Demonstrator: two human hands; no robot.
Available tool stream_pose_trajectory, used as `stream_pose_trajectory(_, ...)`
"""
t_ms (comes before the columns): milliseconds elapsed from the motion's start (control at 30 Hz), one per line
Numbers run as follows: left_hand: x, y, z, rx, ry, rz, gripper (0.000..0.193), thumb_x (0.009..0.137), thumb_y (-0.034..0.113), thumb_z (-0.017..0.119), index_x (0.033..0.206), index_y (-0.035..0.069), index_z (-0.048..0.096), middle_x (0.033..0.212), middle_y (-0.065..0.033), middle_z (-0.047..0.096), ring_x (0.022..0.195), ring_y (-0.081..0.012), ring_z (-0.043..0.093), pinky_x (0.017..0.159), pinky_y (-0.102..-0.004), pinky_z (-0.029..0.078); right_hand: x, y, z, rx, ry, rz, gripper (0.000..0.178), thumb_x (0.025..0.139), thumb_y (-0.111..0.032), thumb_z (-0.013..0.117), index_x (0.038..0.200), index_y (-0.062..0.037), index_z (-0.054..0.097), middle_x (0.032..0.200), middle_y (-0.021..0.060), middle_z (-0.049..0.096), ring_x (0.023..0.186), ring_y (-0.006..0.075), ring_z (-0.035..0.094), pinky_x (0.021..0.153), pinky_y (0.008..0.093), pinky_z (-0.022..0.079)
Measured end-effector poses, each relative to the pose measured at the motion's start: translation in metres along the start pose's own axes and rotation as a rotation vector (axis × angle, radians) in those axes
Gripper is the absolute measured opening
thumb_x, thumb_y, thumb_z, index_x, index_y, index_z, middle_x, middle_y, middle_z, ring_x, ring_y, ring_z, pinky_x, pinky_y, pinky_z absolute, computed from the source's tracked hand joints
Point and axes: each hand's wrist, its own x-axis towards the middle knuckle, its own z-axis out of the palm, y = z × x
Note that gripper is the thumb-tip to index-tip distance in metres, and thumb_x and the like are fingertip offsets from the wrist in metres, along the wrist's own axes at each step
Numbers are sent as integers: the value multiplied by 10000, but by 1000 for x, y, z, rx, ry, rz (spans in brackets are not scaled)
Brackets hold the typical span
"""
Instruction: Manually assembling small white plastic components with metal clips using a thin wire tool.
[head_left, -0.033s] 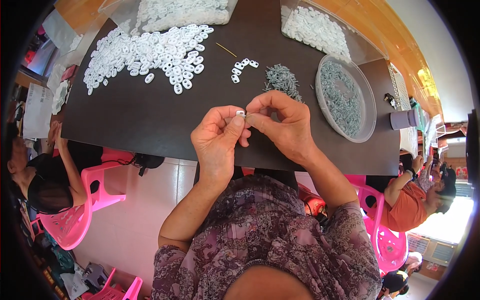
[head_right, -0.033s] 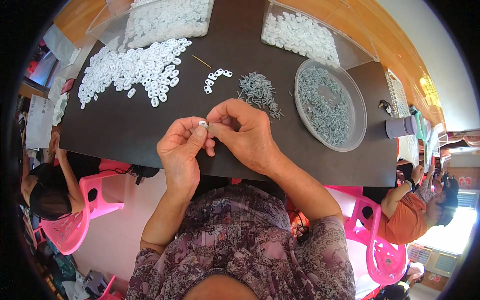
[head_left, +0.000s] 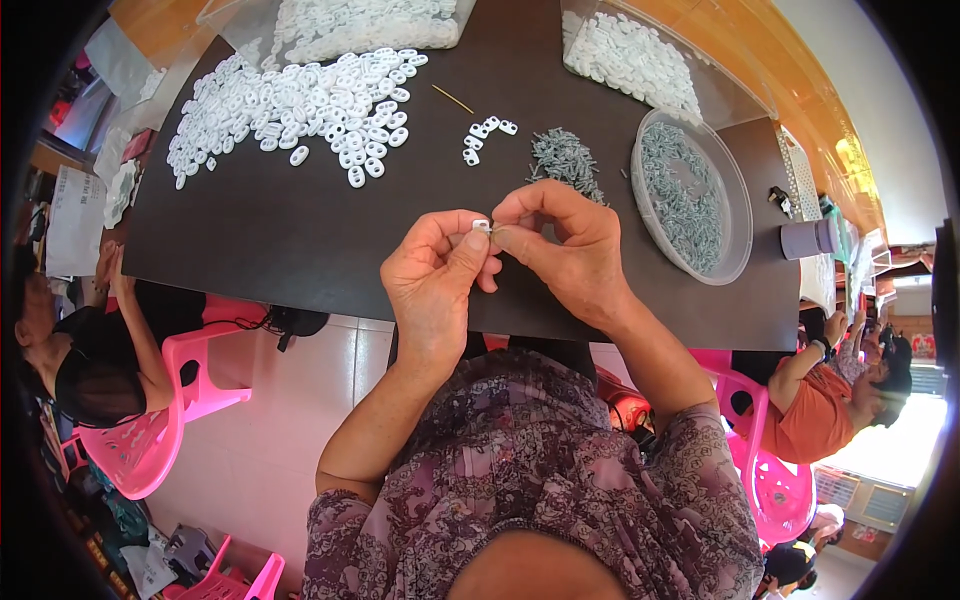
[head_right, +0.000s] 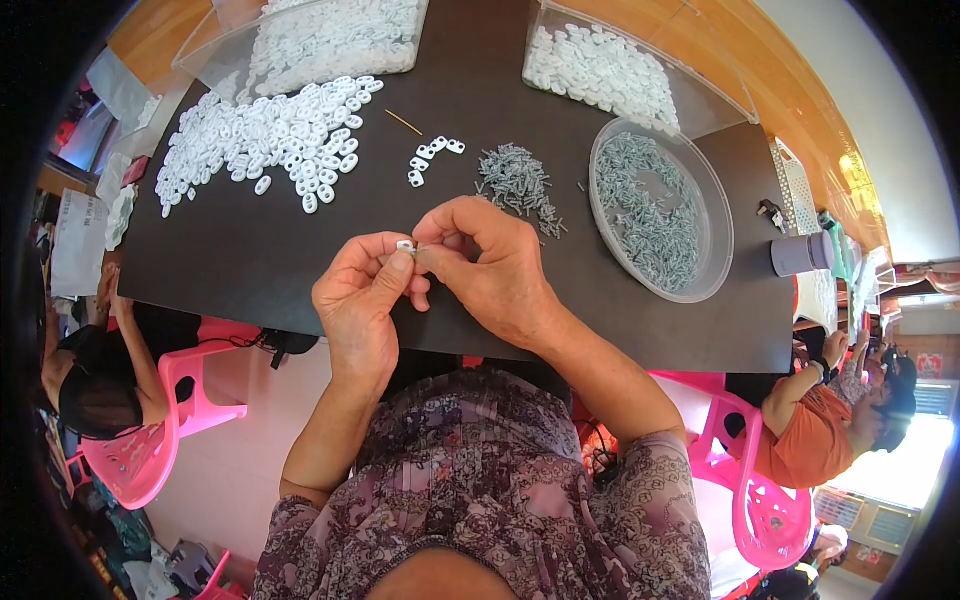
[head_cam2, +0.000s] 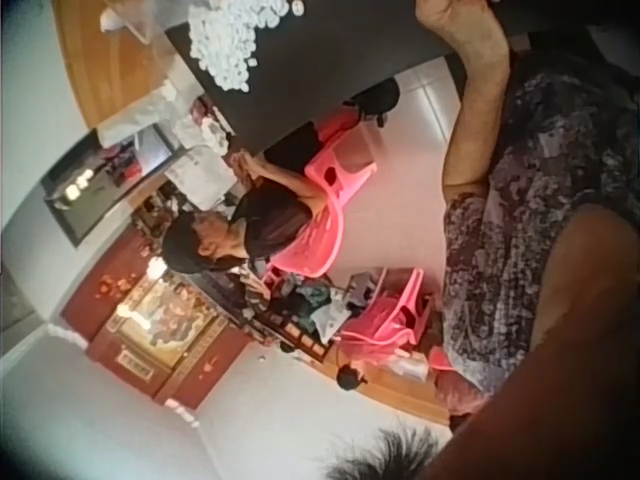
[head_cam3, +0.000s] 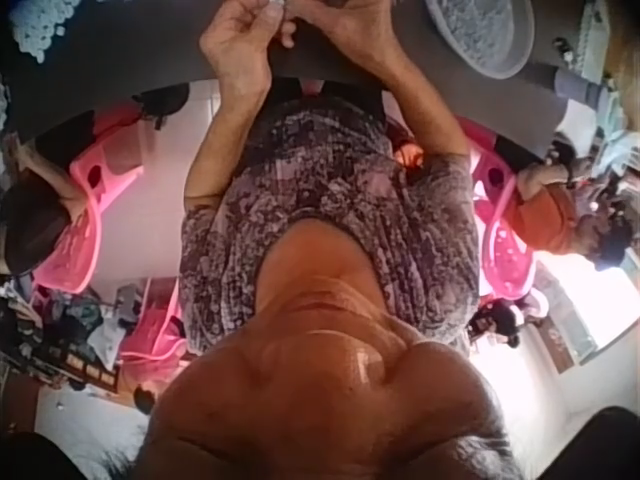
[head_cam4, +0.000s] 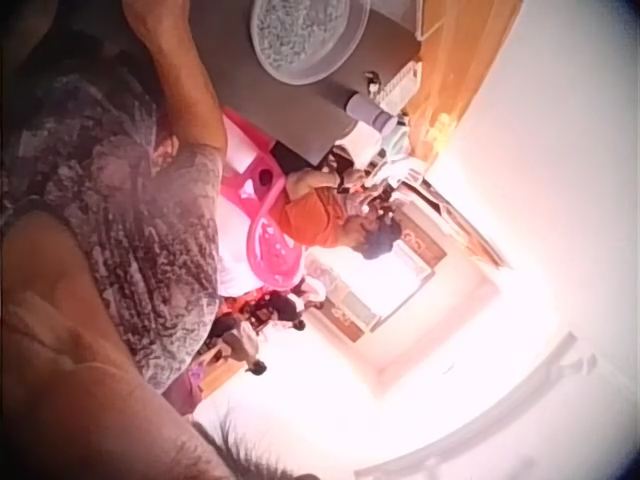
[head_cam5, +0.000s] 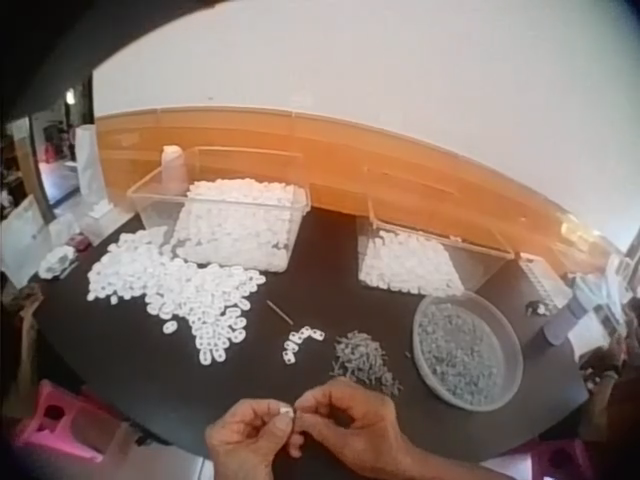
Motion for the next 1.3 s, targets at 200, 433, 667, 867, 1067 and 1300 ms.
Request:
stream_pose_trajectory(200,0,5,-2,30,-15,12,99,891,24,583,960,-43,606,795,-69,621,637,-86,573,542,-203,472,-1,0,3,33,44,-9,144,766,5,689,896,-6,629,824,-8,602,725,49,514,642,203,423)
stream_pose_trajectory(433,-3,4,0,68,15,74,110,876,17,593,950,-60,615,778,-92,636,613,-116,578,523,-224,479,0,3,3,87,23,22,149,769,9,691,905,-11,634,830,-9,601,735,44,511,639,196,409)
stream_pose_trajectory(667,-1,-1,-5,25,14,51,100,891,10,572,962,-51,608,799,-81,631,624,-95,575,538,-212,483,1,3,6,140,4,59,153,779,11,692,921,2,635,861,12,622,759,59,559,678,205,452)
stream_pose_trajectory(867,1,-1,-6,-16,66,19,110,885,1,571,974,-57,601,780,-84,622,622,-112,589,531,-225,490,0,11,4,153,-19,43,149,799,24,666,944,7,639,868,28,642,800,79,600,723,219,476)
stream_pose_trajectory(1067,1,0,-6,-14,46,30,123,886,7,575,987,-58,599,781,-86,622,630,-106,589,537,-221,491,2,10,8,137,-24,12,64,814,-5,630,870,20,612,771,43,613,728,77,588,653,228,480)
stream_pose_trajectory(1300,-2,-6,-9,-8,15,69,147,885,17,585,1012,-57,595,808,-89,635,638,-105,589,550,-212,491,1,13,7,-127,-58,-119,58,834,-50,644,864,-2,631,841,36,611,822,90,557,743,229,442)
